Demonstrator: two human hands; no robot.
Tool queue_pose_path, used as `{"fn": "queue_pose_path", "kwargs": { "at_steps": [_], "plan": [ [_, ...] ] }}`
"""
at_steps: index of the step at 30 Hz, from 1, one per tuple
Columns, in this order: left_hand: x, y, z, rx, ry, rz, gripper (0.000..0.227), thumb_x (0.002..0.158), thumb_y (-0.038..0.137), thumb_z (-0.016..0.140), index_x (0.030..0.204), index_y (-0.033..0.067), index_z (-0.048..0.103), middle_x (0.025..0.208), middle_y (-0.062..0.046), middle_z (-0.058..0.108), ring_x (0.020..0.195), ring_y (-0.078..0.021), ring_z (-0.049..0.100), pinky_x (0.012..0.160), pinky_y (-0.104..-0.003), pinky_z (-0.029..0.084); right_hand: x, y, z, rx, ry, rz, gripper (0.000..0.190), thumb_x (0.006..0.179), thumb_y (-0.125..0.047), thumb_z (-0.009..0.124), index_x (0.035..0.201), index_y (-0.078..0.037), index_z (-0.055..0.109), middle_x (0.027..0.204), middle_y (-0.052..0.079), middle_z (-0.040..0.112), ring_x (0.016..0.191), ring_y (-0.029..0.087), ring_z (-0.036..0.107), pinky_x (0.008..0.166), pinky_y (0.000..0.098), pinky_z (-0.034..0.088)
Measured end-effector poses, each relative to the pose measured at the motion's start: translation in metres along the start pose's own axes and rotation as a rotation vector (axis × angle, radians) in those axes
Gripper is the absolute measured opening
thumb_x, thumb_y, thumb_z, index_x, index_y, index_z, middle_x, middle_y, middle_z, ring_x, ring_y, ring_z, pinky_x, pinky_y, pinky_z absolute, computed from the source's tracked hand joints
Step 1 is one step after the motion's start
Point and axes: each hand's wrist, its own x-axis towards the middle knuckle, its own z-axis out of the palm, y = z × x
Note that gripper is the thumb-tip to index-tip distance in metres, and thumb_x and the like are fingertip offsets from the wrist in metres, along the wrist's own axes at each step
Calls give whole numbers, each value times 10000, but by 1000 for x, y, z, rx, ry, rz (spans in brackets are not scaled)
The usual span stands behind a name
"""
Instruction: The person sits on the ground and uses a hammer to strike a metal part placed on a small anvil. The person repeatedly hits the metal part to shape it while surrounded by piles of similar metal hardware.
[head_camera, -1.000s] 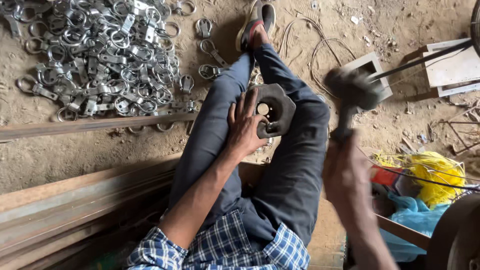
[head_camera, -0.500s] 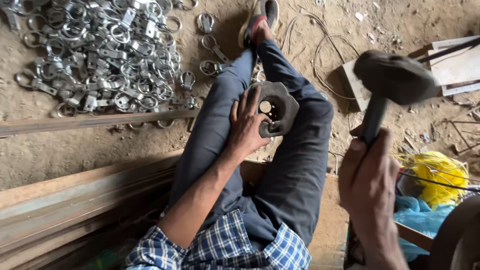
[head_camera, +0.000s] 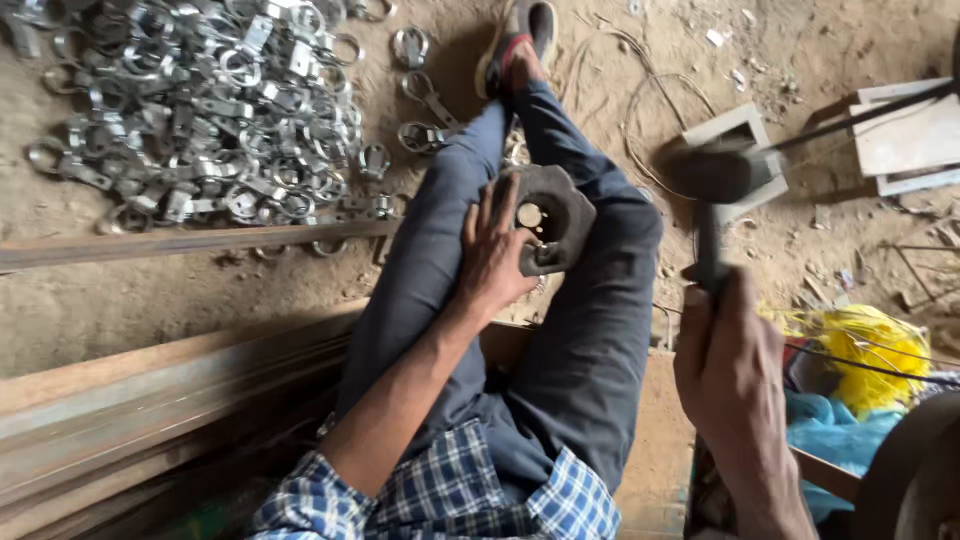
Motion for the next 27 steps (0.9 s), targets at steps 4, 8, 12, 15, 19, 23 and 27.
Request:
{"fn": "queue_pose_path", "kwargs": {
  "at_steps": [4,8,12,15,19,23,27],
  "plan": [
    [1,4,-4,40,-4,-1,497,525,222,986,968,121,785,1705,-117,123,1562,-431,151,1233,-580,163,-7,11,24,135,-113,213,264,1079,-158,483,1267,27,499,688,217,618,597,364,621,514,527,480],
    [4,6,-8,15,-57,-55,450,510,220,986,902,114,792,1703,-117,119,1569,-422,130,1242,-575,156,-3,57,100,-47,-355,-66,400,1044,-223,576,1341,37,512,820,264,662,718,431,653,577,533,488],
    [1,3,-9,69,-40,-7,420,549,218,962,905,87,782,1701,-144,119,1576,-434,116,1240,-581,168,34,70,55,17,-503,141,354,1036,-267,559,1247,11,616,751,304,683,685,407,673,604,521,508],
    [-6,-4,-2,41,37,51,419,593,249,959,916,70,762,1701,-154,123,1573,-447,121,1221,-603,171,21,38,14,31,-186,-80,265,1057,-198,497,1173,20,592,845,259,701,704,416,674,588,486,493],
    [-3,-5,7,25,22,41,465,578,274,959,950,80,759,1716,-141,121,1576,-437,130,1241,-595,169,9,12,20,171,-80,240,285,1127,-234,454,1168,35,538,776,302,616,644,457,591,581,528,442],
    [1,-5,6,69,-38,-11,483,570,303,964,940,77,753,1713,-135,106,1576,-416,119,1255,-580,137,3,28,87,-144,-448,51,340,1075,-326,482,1169,-2,528,756,295,646,680,480,631,607,554,466],
    [10,-8,1,78,-34,21,539,596,342,972,993,55,748,1701,-178,87,1561,-455,79,1230,-609,139,6,83,100,-115,-594,202,349,1050,-330,538,1278,-67,563,864,308,680,823,490,666,682,556,500]
  ]
}}
